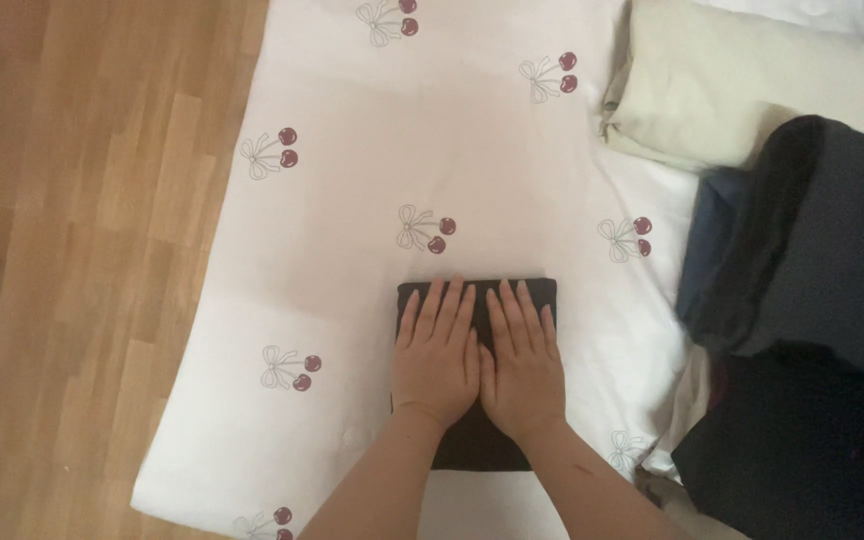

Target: The person is folding various items of clothing on a bed.

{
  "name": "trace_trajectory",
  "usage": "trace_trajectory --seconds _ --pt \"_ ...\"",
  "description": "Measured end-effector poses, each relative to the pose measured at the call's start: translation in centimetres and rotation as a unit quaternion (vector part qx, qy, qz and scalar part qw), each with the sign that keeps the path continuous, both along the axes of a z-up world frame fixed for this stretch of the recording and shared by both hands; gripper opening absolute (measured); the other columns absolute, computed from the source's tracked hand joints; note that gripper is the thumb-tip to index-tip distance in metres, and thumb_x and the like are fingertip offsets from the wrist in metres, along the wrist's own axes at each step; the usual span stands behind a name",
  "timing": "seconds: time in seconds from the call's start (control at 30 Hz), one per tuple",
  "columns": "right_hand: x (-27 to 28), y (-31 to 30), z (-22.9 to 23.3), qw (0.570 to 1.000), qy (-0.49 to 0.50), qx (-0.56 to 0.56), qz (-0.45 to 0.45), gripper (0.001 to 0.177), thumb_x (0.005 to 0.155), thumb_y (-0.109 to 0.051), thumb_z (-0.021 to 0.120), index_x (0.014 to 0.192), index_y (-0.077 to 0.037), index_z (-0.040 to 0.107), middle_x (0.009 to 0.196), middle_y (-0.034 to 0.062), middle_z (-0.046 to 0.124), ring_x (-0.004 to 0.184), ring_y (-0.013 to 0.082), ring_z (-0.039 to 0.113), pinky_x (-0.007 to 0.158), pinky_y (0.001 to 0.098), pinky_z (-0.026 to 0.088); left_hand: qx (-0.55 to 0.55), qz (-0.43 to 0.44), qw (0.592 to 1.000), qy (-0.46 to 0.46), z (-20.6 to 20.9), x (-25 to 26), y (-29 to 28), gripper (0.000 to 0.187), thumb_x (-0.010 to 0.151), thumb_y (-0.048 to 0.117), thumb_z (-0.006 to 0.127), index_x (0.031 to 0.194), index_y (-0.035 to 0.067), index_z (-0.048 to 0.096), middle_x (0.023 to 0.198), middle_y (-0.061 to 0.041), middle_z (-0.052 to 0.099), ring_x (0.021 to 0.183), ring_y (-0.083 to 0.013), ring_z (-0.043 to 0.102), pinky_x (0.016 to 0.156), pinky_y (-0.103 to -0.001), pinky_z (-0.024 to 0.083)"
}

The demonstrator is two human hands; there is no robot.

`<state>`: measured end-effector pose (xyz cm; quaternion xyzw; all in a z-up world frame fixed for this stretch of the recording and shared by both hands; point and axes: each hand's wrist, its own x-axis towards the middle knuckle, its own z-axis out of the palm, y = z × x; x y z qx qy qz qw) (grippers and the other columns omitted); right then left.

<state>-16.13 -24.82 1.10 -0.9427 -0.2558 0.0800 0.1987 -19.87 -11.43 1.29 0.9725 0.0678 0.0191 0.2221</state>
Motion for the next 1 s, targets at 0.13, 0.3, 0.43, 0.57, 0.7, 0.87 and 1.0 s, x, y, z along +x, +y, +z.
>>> trace_trajectory --seconds 0.13,0.3,0.43,0.57,0.7,0.87,1.0 --pt "0.0 -0.3 0.0 1.0 -0.009 0.008 0.012 0.062 0.097 -0.024 0.048 0.154 -0.003 0.038 0.162 0.0156 0.035 0.154 0.0314 0.025 0.126 0.0516 0.017 0.01 -0.004 1.0 0.006 -0.1 0.1 0.0 0.054 0.101 0.024 0.043 0.152 0.007 0.047 0.163 -0.008 0.04 0.153 -0.025 0.03 0.127 -0.047 0.018" --pt "-0.2 -0.8 1.2 0.996 0.014 0.083 0.001 0.063 0.1 -0.025 0.053 0.157 -0.005 0.035 0.165 0.0192 0.032 0.157 0.0342 0.024 0.127 0.0521 0.018 -0.057 0.014 0.998 -0.015 0.1 -0.9 0.4 0.059 0.103 0.025 0.046 0.158 0.004 0.04 0.164 -0.01 0.039 0.154 -0.025 0.032 0.129 -0.047 0.021" --pt "-0.7 -1.8 0.5 0.987 -0.003 0.14 -0.074 0.065 0.103 -0.022 0.055 0.16 0.0 0.031 0.166 0.0279 0.031 0.155 0.0435 0.025 0.125 0.0501 0.025 -0.089 0.069 0.993 -0.045 0.4 -1.1 0.8 0.066 0.103 0.031 0.053 0.158 0.001 0.034 0.165 -0.014 0.036 0.153 -0.0308 0.031 0.127 -0.047 0.023" --pt "-1.5 -4.4 -0.2 0.956 0.141 0.134 -0.22 0.076 0.096 -0.038 0.065 0.156 -0.001 0.035 0.147 0.0246 0.05 0.136 0.0401 0.047 0.113 0.0452 0.038 -0.198 0.223 0.954 -0.036 0.4 -2.9 0.9 0.082 0.096 0.043 0.065 0.156 -0.003 0.033 0.159 -0.024 0.038 0.147 -0.0405 0.035 0.12 -0.047 0.03" --pt "-1.1 -4.6 2.5 0.834 0.404 0.066 -0.371 0.083 0.084 -0.062 0.065 0.142 -0.003 0.06 0.136 0.0187 0.07 0.128 0.0306 0.066 0.11 0.0389 0.049 -0.311 0.358 0.874 0.101 -0.8 -6.5 1.4 0.092 0.084 0.058 0.073 0.148 -0.001 0.045 0.144 -0.024 0.052 0.135 -0.037 0.051 0.112 -0.044 0.04" --pt "-2.8 -6.4 -1.8 0.73 0.492 0.188 -0.435 0.098 0.083 -0.066 0.067 0.153 -0.003 0.043 0.149 0.0159 0.056 0.138 0.0274 0.052 0.113 0.0374 0.039 -0.43 0.412 0.776 0.21 -0.3 -7.0 0.8 0.096 0.075 0.07 0.069 0.139 0.0 0.056 0.137 -0.019 0.064 0.13 -0.032 0.06 0.11 -0.041 0.044" --pt "-3.3 -5.5 -1.0 0.679 0.532 0.264 -0.431 0.097 0.082 -0.065 0.066 0.156 -0.009 0.038 0.153 0.0119 0.051 0.138 0.0244 0.05 0.113 0.0381 0.037 -0.404 0.426 0.769 0.253 -2.1 -7.1 1.6 0.098 0.073 0.077 0.064 0.134 0.0 0.065 0.132 -0.019 0.069 0.126 -0.0308 0.062 0.109 -0.04 0.044"
